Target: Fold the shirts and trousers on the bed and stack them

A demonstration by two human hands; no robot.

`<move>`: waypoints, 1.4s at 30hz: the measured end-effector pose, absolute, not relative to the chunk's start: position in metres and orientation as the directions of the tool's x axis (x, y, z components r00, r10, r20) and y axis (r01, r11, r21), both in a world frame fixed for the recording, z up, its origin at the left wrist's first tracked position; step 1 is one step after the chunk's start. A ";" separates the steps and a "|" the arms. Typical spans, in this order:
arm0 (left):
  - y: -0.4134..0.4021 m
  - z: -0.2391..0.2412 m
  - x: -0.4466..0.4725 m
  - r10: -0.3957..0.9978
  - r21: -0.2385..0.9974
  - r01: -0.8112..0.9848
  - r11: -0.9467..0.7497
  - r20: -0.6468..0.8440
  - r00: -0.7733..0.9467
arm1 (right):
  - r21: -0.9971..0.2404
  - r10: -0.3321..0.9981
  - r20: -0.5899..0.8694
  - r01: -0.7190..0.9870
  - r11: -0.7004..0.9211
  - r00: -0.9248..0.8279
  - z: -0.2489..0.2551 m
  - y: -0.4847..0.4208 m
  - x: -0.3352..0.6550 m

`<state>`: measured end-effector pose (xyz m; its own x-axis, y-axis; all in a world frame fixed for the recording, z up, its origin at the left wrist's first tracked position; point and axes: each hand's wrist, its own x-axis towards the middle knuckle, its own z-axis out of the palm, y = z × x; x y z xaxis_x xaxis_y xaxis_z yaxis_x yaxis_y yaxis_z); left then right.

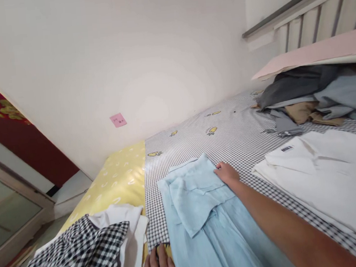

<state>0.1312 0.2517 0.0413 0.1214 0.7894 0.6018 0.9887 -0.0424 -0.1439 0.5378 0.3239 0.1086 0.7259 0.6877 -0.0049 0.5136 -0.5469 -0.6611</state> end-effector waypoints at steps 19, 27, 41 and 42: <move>0.231 0.068 0.139 0.766 -0.177 0.975 -0.136 0.606 0.217 | -0.423 0.883 0.124 0.830 -0.365 0.452 0.154 0.290 0.486; 0.225 0.078 0.143 0.758 -0.145 0.978 -0.152 0.618 0.209 | -0.530 0.915 0.097 0.798 -0.287 0.393 0.153 0.282 0.501; 0.221 0.083 0.144 0.795 -0.131 0.981 -0.144 0.575 0.193 | -0.492 0.823 0.045 0.729 -0.475 0.566 0.128 0.261 0.508; 0.221 0.083 0.144 0.793 -0.130 0.981 -0.146 0.577 0.194 | -0.481 0.818 0.069 0.737 -0.475 0.572 0.130 0.260 0.506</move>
